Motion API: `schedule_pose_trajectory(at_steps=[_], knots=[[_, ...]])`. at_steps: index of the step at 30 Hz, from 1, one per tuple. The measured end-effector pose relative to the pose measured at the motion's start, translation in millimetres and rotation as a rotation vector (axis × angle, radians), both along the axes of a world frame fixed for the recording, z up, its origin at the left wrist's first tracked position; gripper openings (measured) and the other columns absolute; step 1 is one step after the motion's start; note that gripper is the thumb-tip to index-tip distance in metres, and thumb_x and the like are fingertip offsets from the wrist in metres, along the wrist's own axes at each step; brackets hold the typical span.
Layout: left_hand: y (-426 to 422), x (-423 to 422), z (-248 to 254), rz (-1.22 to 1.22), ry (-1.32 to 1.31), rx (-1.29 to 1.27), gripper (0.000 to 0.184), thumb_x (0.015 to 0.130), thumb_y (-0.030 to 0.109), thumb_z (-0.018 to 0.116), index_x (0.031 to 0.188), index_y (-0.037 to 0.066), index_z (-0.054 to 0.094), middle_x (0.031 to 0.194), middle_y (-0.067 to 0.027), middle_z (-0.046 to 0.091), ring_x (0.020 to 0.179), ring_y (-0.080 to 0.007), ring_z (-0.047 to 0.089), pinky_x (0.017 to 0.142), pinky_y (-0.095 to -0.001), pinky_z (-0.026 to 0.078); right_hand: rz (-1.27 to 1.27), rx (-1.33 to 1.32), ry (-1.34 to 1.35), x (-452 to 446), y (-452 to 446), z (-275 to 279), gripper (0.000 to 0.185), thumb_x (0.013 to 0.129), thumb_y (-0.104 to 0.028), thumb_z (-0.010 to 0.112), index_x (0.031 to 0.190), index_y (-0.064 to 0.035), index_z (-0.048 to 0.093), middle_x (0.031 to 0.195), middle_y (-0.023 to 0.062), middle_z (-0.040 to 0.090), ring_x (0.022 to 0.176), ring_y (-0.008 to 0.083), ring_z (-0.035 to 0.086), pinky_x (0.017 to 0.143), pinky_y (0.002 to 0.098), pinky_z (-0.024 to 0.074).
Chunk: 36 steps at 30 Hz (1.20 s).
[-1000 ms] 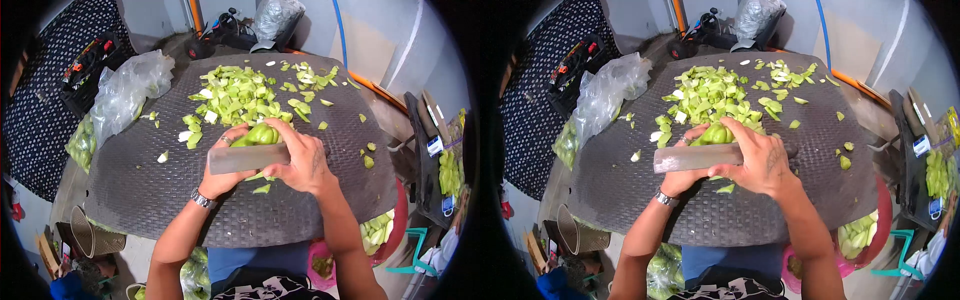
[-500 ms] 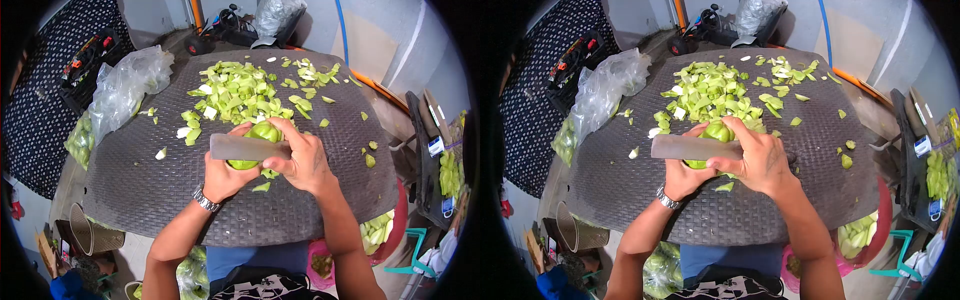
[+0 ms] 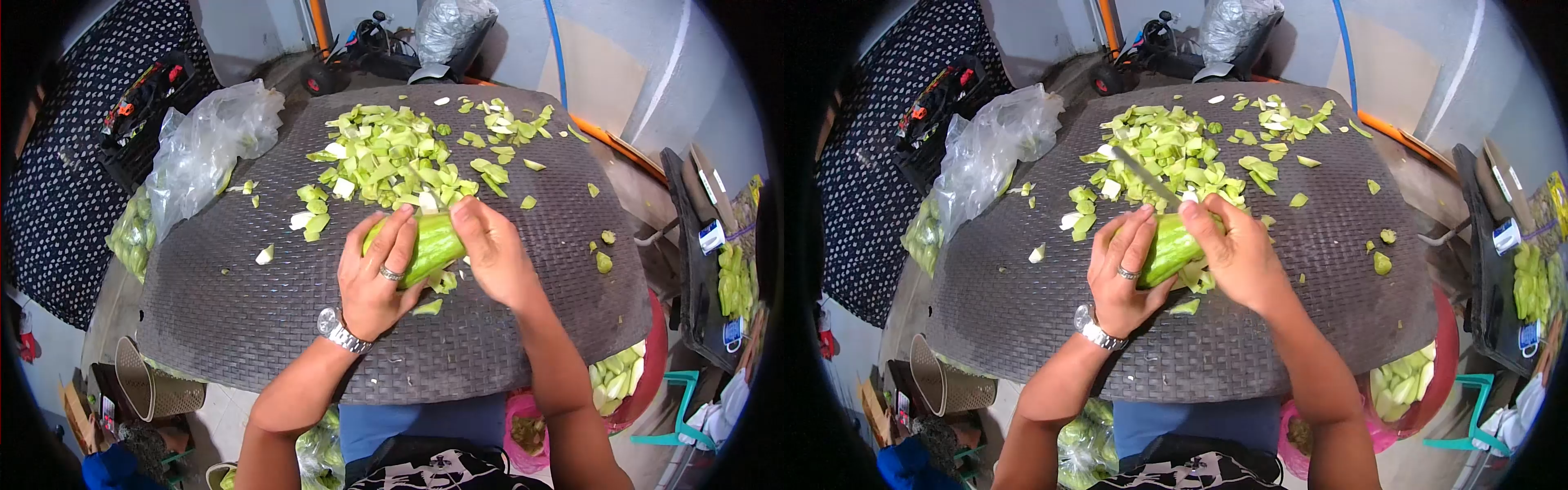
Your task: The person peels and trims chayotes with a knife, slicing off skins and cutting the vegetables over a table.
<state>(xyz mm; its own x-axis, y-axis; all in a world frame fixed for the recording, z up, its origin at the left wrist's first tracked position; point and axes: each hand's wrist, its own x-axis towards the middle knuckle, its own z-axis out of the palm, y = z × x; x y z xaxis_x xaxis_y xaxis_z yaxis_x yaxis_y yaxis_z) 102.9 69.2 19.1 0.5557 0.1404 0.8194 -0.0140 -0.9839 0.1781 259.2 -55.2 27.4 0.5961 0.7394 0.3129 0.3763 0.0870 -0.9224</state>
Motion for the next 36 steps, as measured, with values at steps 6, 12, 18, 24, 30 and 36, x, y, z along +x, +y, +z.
schedule_pose_trajectory(at_steps=[6,12,18,24,30,36], knots=[[21.4,-1.1,-6.3,-0.211,-0.009,-0.327,0.077,0.061,0.011,0.092,0.133,0.006,0.064,0.134,-0.0183,0.066,0.119,-0.0338,0.067,0.102,-0.0446,0.054,0.28,-0.282,0.606,11.6,-20.8,39.7,0.071,0.107,-0.072,0.031,0.11,-0.0074,0.058,0.061,-0.0065,0.035,0.041,0.0033,0.029,0.036,0.0214,0.0268],[16.3,5.2,-13.5,-0.686,-0.076,-1.698,0.068,0.086,0.02,0.08,0.145,0.002,0.051,0.134,-0.0131,0.064,0.119,-0.0273,0.066,0.102,-0.0401,0.056,-0.165,-0.485,-0.228,33.0,-22.7,9.3,0.084,0.103,-0.075,0.042,0.127,0.0038,0.058,0.08,0.017,0.07,0.076,0.0288,0.073,0.073,0.0409,0.0567],[24.2,3.9,-12.0,-0.773,-0.194,-2.0,0.063,0.097,0.028,0.071,0.15,0.003,0.046,0.143,-0.013,0.061,0.134,-0.0279,0.058,0.119,-0.0462,0.042,0.07,-0.482,0.022,15.9,-23.1,32.3,0.09,0.09,-0.067,0.073,0.133,0.0112,0.057,0.098,0.0234,0.073,0.093,0.028,0.073,0.086,0.0385,0.0552],[18.2,4.2,-12.8,-0.838,-0.2,-2.088,0.06,0.1,0.03,0.071,0.148,0.004,0.047,0.145,-0.0135,0.059,0.135,-0.0297,0.058,0.118,-0.0474,0.044,0.167,-0.484,-0.03,-2.8,-17.2,36.8,0.078,0.077,-0.049,0.093,0.121,0.0092,0.067,0.084,0.0069,0.067,0.074,0.0128,0.061,0.069,0.0318,0.0516],[19.3,1.4,-8.3,-0.758,-0.034,-1.986,0.061,0.098,0.03,0.075,0.147,0.003,0.051,0.142,-0.0141,0.063,0.131,-0.0287,0.062,0.11,-0.0469,0.052,0.21,-0.405,0.092,10.3,-23.9,38.1,0.063,0.075,-0.035,0.096,0.114,0.0063,0.07,0.068,-0.0074,0.053,0.063,0.0035,0.046,0.062,0.0262,0.0418],[50.6,-11.4,-3.5,-0.773,0.364,-1.847,0.055,0.089,0.007,0.08,0.139,0.001,0.057,0.124,-0.0139,0.07,0.11,-0.0248,0.073,0.083,-0.0369,0.067,0.18,-0.155,0.329,18.4,-28.0,39.7,0.038,0.077,-0.025,0.094,0.092,0.0019,0.073,0.07,-0.0095,0.052,0.066,0.002,0.047,0.065,0.0238,0.042]])
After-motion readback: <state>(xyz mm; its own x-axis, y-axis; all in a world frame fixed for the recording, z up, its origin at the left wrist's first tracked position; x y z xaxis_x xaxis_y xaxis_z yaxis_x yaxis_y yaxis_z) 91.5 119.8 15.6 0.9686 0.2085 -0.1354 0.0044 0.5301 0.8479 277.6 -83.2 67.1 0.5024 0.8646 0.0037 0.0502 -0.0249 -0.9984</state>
